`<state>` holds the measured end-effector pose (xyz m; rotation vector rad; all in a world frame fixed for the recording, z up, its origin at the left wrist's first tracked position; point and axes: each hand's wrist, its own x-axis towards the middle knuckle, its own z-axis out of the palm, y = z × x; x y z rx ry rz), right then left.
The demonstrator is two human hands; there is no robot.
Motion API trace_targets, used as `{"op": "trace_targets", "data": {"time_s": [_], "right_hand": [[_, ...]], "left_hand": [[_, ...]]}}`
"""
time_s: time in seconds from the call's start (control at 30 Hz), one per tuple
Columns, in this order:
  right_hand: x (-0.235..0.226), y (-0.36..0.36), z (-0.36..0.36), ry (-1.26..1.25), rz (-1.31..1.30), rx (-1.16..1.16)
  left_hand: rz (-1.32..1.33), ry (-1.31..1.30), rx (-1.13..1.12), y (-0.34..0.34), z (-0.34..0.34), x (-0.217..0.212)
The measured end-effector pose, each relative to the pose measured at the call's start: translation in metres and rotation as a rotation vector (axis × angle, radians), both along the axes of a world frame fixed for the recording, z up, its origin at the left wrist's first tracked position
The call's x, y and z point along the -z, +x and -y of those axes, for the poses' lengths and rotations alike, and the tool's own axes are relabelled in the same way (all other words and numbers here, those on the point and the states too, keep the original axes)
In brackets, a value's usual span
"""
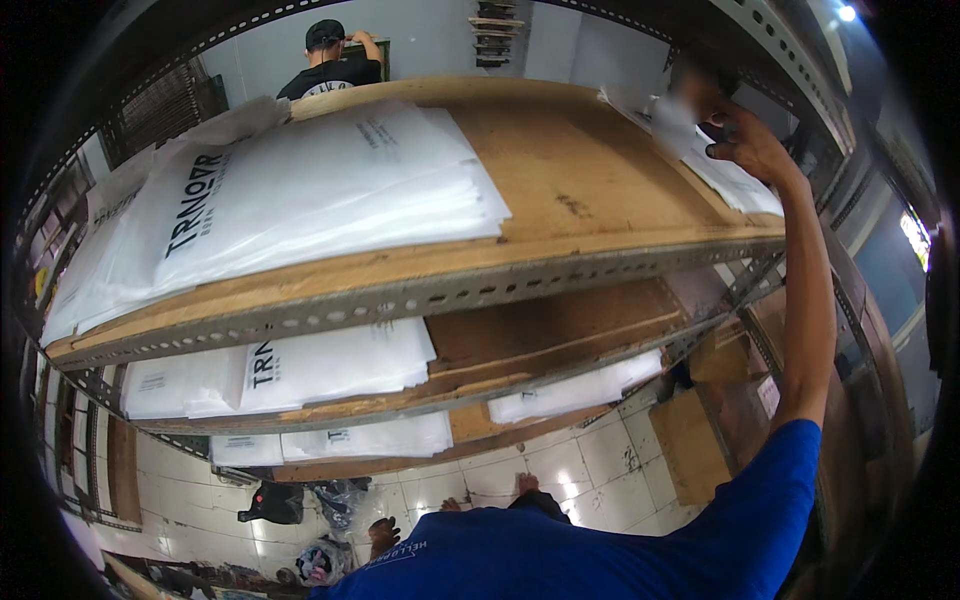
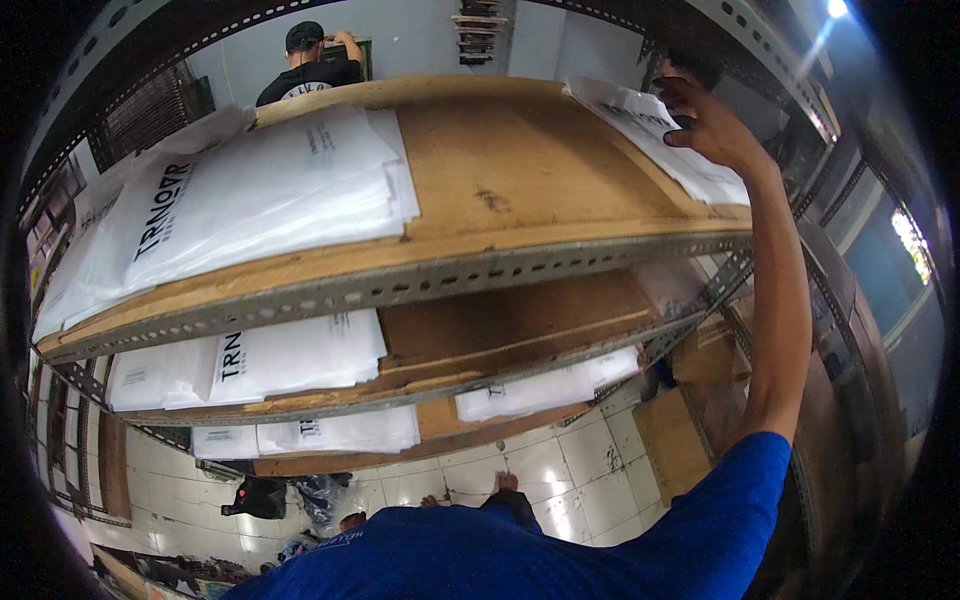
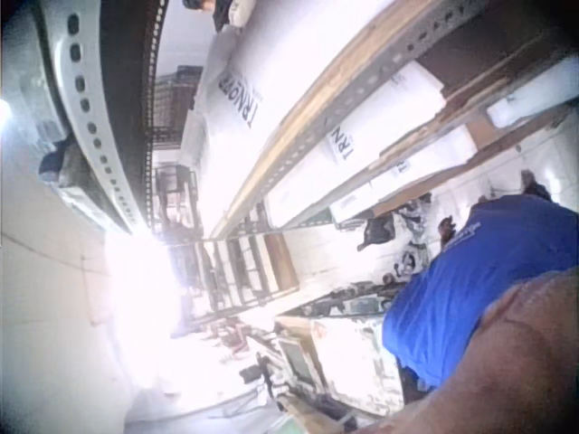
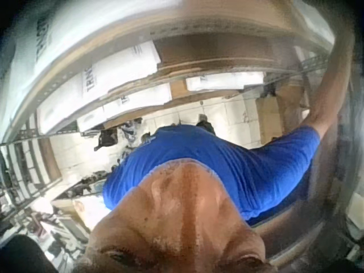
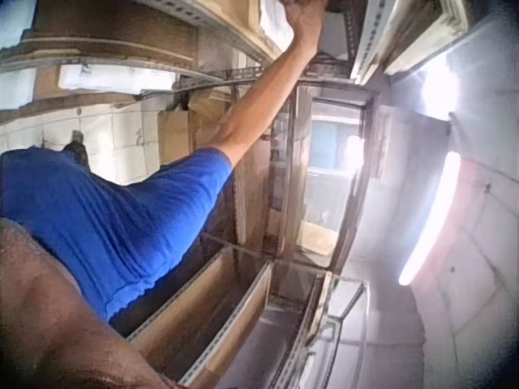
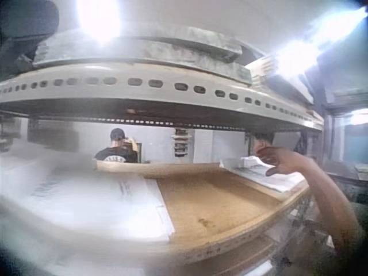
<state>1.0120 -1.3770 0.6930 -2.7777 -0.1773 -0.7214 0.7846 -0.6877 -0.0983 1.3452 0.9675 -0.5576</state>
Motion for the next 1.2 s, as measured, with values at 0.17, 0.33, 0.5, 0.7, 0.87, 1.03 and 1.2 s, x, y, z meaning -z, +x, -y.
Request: {"op": "trace_targets", "data": {"time_s": [0.17, 0.33, 0.5, 0.7, 0.87, 1.03, 1.2], "right_hand": [[-0.026, 0.111, 0.058, -0.058, -0.282, -0.066], [-0.053, 0.204, 0.094, -0.303, -0.357, -0.038], [-0.045, 0.267, 0.073, -0.479, -0.558, 0.105], [-0.016, 0.345, 0.204, -0.305, -0.702, -0.09], [-0.009, 0.359, 0.178, -0.437, -0.683, 0.053], [-0.023, 0.346, 0.169, -0.553, -0.602, 0.107], [-0.037, 0.299, 0.14, -0.667, -0.505, 0.161]], "left_hand": [[-0.087, 0.132, -0.153, 0.004, 0.044, 0.0], [-0.148, 0.19, -0.304, 0.007, 0.133, 0.006], [-0.172, 0.157, -0.496, -0.011, 0.24, 0.021], [-0.256, 0.091, -0.654, -0.057, 0.342, 0.023], [-0.288, 0.089, -0.844, -0.093, 0.374, 0.018], [-0.241, 0.089, -0.95, -0.102, 0.376, 0.024], [-0.026, 0.125, -1.034, -0.118, 0.353, 0.009]]}}
